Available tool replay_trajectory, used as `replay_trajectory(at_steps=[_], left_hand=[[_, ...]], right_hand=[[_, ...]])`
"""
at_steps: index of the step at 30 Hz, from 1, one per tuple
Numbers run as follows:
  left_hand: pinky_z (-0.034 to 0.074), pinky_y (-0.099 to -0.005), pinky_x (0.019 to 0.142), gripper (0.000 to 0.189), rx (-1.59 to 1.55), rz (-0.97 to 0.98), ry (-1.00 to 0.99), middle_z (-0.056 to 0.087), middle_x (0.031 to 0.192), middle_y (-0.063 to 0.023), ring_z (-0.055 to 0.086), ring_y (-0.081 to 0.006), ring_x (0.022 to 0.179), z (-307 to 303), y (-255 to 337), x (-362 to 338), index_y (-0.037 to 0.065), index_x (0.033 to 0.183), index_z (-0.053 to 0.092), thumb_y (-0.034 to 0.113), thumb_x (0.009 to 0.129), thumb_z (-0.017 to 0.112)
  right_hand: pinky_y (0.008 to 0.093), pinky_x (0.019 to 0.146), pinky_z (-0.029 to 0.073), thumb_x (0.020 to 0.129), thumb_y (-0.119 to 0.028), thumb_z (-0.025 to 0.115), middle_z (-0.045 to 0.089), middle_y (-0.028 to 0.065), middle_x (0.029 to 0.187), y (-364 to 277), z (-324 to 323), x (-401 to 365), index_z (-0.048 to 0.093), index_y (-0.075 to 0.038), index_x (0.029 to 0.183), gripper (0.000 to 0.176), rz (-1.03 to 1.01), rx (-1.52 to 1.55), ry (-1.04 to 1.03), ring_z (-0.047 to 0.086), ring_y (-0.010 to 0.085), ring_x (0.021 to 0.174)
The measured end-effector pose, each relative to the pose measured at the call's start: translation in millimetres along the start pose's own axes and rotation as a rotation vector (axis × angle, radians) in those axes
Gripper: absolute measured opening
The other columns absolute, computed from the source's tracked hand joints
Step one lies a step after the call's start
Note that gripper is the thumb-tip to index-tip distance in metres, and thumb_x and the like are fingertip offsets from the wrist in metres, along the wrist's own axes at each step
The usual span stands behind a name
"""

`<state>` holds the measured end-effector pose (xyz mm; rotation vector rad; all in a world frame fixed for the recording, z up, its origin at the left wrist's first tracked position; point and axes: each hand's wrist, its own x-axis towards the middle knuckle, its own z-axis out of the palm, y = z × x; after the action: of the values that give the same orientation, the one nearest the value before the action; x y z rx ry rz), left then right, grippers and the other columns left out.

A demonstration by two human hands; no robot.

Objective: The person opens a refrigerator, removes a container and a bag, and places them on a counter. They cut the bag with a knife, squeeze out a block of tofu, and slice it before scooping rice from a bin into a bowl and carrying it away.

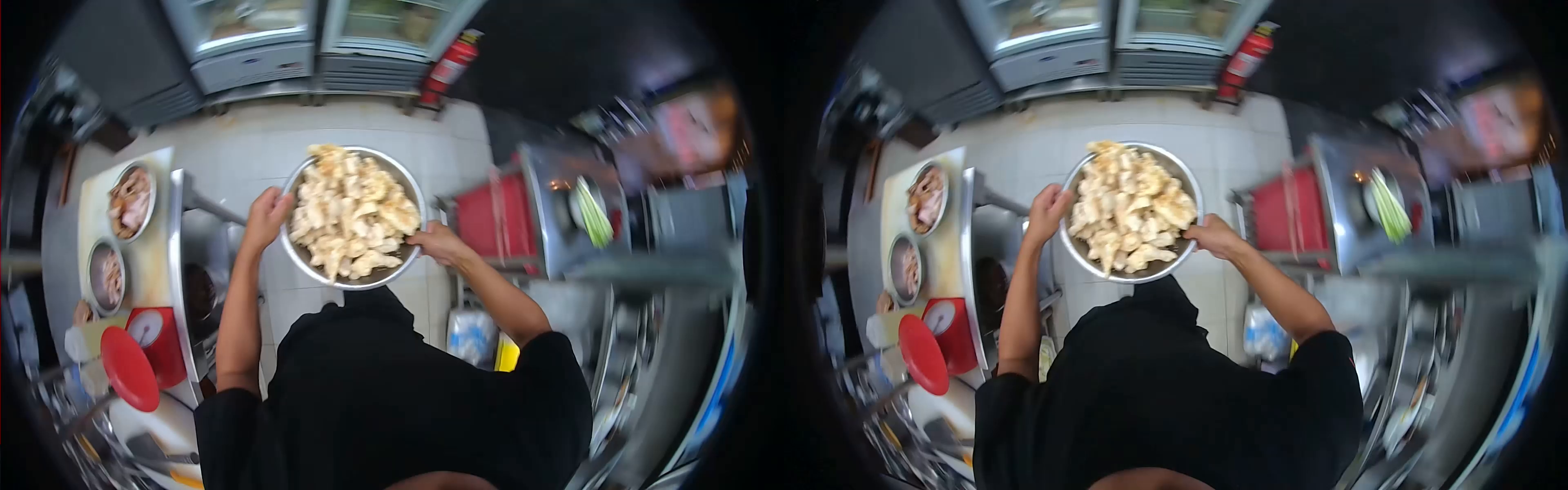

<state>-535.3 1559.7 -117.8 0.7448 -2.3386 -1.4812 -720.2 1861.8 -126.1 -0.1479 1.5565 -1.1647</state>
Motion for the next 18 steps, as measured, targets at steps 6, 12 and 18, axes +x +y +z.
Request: replay_trajectory(at_steps=[6, 12, 18], left_hand=[[0.042, -0.0299, 0.056, 0.025, 0.114, -0.105, 0.268, 0.052, 0.065, -0.0072, 0.047, -0.0124, 0.062, -21.8, -21.6, 110.5, 0.001, 0.086, 0.055, 0.025, 0.086, 0.057], [0.041, -0.0299, 0.055, 0.023, 0.240, -0.348, 0.540, 0.054, 0.064, -0.0068, 0.049, -0.0125, 0.059, -76.8, -30.5, 188.9, 0.000, 0.082, 0.054, 0.022, 0.088, 0.053], [0.043, -0.0355, 0.058, 0.027, 0.227, -0.428, 0.934, 0.057, 0.068, -0.0137, 0.054, -0.0238, 0.060, -136.8, -61.2, 244.4, 0.001, 0.085, 0.055, 0.026, 0.089, 0.050]], right_hand=[[0.0267, 0.051, 0.043, 0.076, -0.006, 0.057, 0.062, 0.0056, 0.073, -73.0, -34.2, 185.5, 0.062, 0.005, 0.089, 0.019, -0.079, -0.036, -0.190, 0.055, 0.0120, 0.058], [0.0261, 0.047, 0.044, 0.079, -0.004, 0.056, 0.062, 0.0077, 0.071, -203.8, -3.8, 323.2, 0.060, 0.007, 0.084, 0.013, -0.064, -0.283, -0.365, 0.057, 0.0132, 0.056], [0.0276, 0.049, 0.046, 0.078, -0.005, 0.056, 0.063, 0.0093, 0.075, -301.3, 70.0, 453.9, 0.060, 0.007, 0.087, 0.016, -0.072, -0.412, -0.542, 0.058, 0.0144, 0.059]])
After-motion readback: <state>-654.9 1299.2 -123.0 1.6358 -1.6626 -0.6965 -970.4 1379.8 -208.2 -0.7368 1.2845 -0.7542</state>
